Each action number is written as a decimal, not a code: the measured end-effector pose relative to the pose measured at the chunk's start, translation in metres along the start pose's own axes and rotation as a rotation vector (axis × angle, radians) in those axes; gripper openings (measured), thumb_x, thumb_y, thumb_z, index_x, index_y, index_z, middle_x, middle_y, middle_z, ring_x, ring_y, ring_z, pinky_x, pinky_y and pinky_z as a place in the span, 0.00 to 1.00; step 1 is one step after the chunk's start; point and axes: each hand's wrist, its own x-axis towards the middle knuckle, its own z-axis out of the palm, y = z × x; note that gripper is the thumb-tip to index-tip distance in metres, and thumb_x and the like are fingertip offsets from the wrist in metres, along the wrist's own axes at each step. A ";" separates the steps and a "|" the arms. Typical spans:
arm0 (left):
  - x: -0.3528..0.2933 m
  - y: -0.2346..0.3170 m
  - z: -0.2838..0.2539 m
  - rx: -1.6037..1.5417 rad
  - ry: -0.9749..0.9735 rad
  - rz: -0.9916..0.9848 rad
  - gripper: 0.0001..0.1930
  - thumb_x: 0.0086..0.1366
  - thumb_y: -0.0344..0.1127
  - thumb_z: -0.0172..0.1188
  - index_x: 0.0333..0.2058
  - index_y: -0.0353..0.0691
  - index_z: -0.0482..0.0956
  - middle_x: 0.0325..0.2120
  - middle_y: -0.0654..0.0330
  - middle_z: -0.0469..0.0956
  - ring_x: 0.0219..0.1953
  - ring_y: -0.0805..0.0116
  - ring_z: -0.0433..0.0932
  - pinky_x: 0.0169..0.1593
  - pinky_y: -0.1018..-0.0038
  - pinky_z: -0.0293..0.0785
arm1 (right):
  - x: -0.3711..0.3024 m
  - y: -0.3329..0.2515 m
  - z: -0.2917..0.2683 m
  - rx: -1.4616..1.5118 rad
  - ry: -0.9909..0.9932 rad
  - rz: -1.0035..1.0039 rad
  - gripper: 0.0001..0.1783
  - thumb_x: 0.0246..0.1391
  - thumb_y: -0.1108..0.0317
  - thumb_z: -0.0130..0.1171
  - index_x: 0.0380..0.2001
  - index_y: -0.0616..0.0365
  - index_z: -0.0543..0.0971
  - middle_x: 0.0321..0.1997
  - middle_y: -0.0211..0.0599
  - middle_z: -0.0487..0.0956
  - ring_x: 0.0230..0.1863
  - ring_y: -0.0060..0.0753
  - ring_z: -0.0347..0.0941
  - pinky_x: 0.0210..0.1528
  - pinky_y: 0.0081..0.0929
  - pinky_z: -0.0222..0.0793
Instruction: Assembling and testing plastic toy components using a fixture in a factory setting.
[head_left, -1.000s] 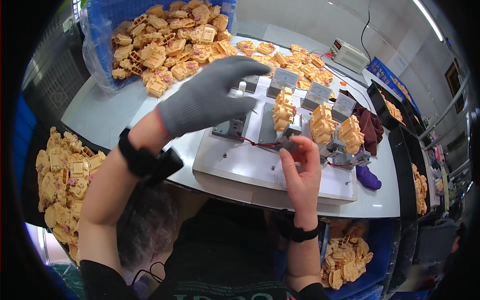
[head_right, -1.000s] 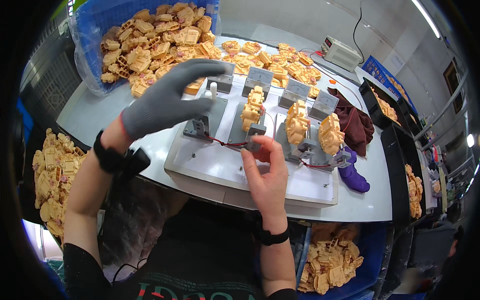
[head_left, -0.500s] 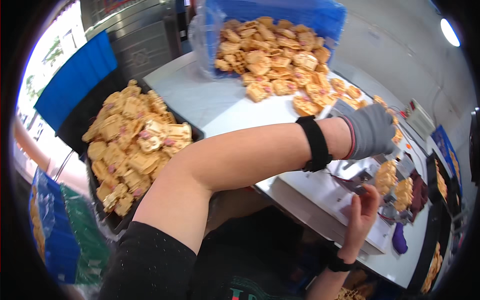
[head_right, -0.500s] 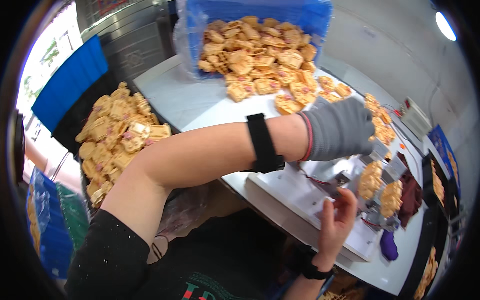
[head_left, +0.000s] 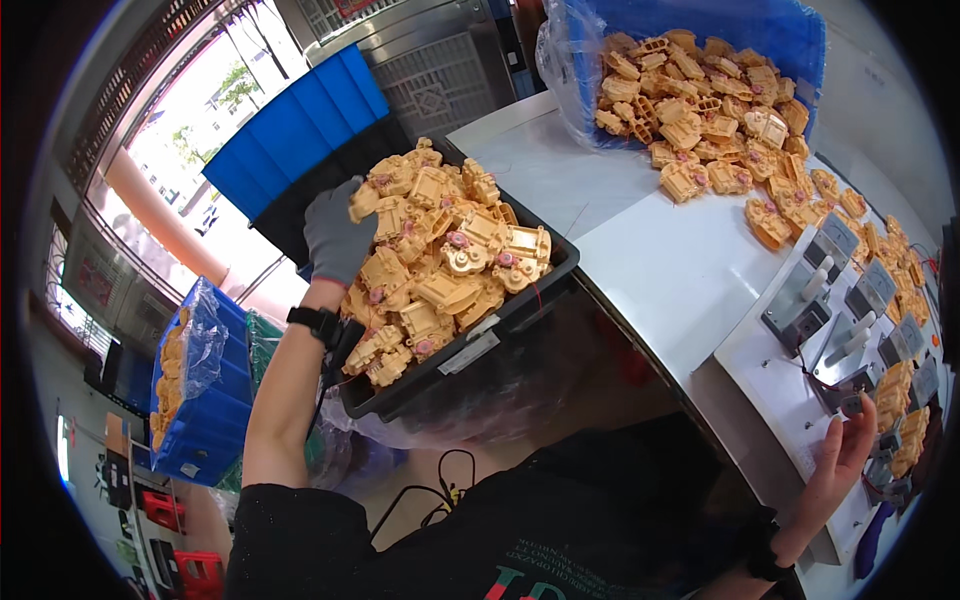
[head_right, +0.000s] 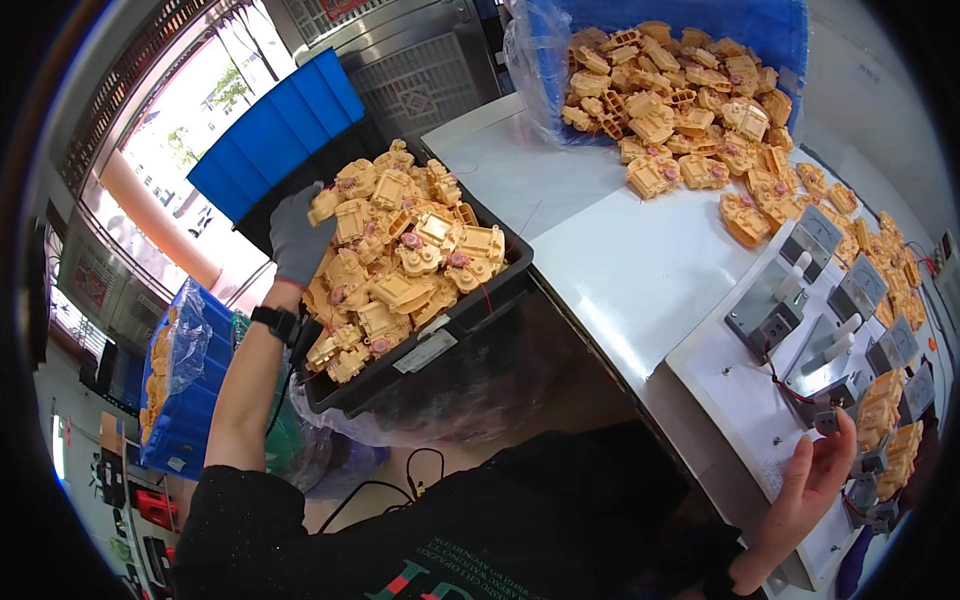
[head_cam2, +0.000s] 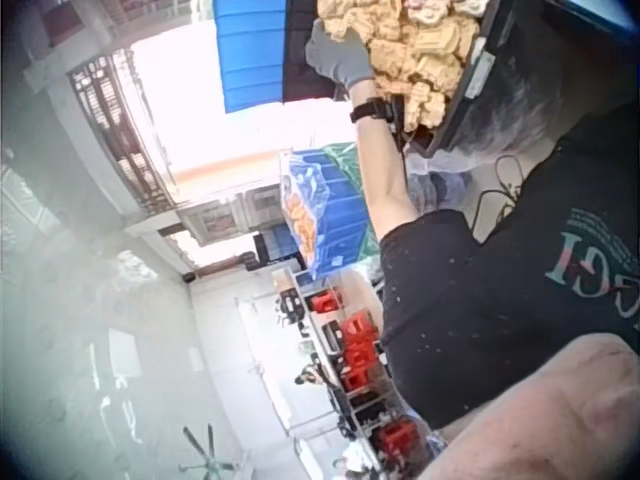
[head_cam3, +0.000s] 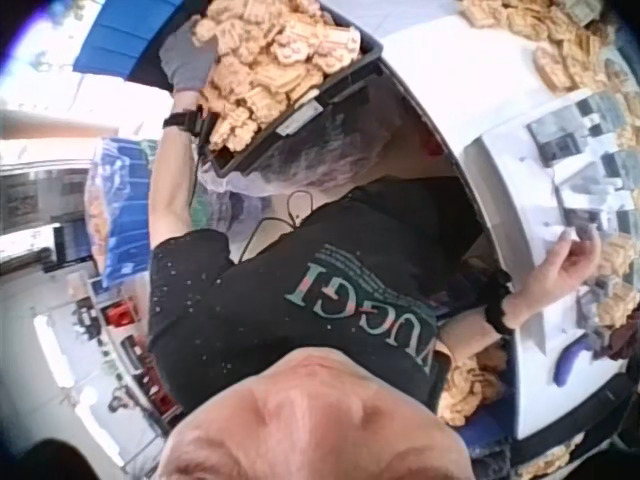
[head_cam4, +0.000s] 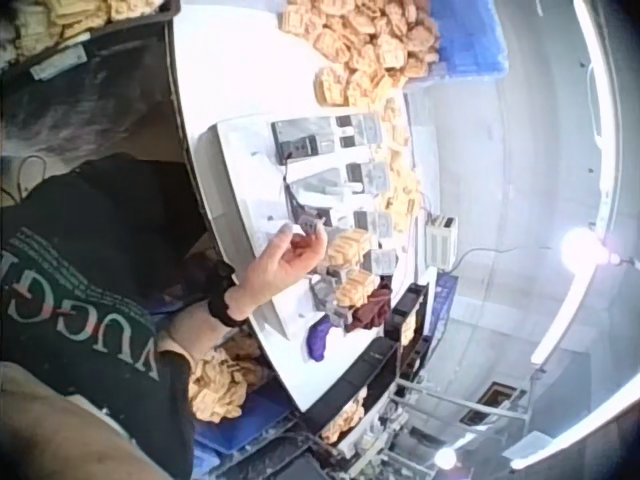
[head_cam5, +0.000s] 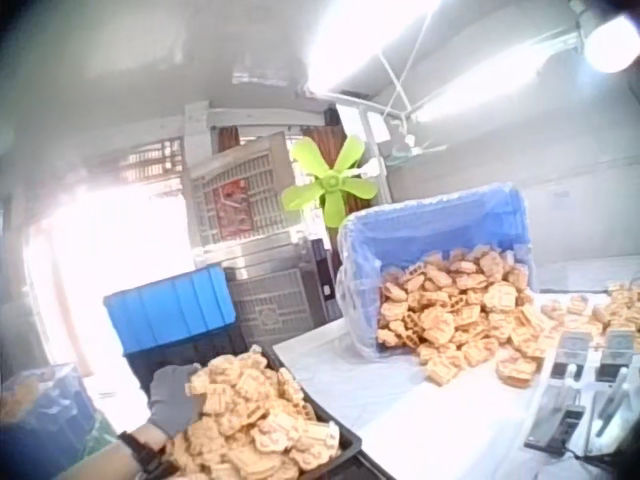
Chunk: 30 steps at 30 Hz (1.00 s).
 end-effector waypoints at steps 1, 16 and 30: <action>-0.014 -0.013 0.012 -0.007 -0.007 0.007 0.26 0.52 0.41 0.68 0.51 0.48 0.78 0.41 0.54 0.78 0.48 0.53 0.75 0.52 0.62 0.71 | -0.001 -0.002 -0.004 -0.032 0.002 -0.006 0.24 0.63 0.72 0.54 0.62 0.55 0.67 0.48 0.25 0.67 0.40 0.15 0.59 0.40 0.12 0.56; 0.033 -0.010 0.021 -0.009 -0.434 0.224 0.16 0.63 0.41 0.60 0.43 0.34 0.78 0.43 0.49 0.77 0.49 0.50 0.75 0.52 0.63 0.71 | -0.034 -0.040 -0.037 -0.426 0.200 -0.083 0.16 0.56 0.73 0.61 0.48 0.62 0.75 0.40 0.35 0.75 0.38 0.28 0.70 0.44 0.25 0.68; -0.077 0.385 -0.056 -1.285 -0.384 1.013 0.10 0.57 0.17 0.57 0.38 0.32 0.74 0.39 0.51 0.72 0.46 0.52 0.72 0.53 0.65 0.66 | -0.019 0.003 -0.058 -0.677 0.173 -0.265 0.06 0.46 0.64 0.65 0.23 0.51 0.79 0.26 0.32 0.74 0.34 0.39 0.74 0.36 0.39 0.66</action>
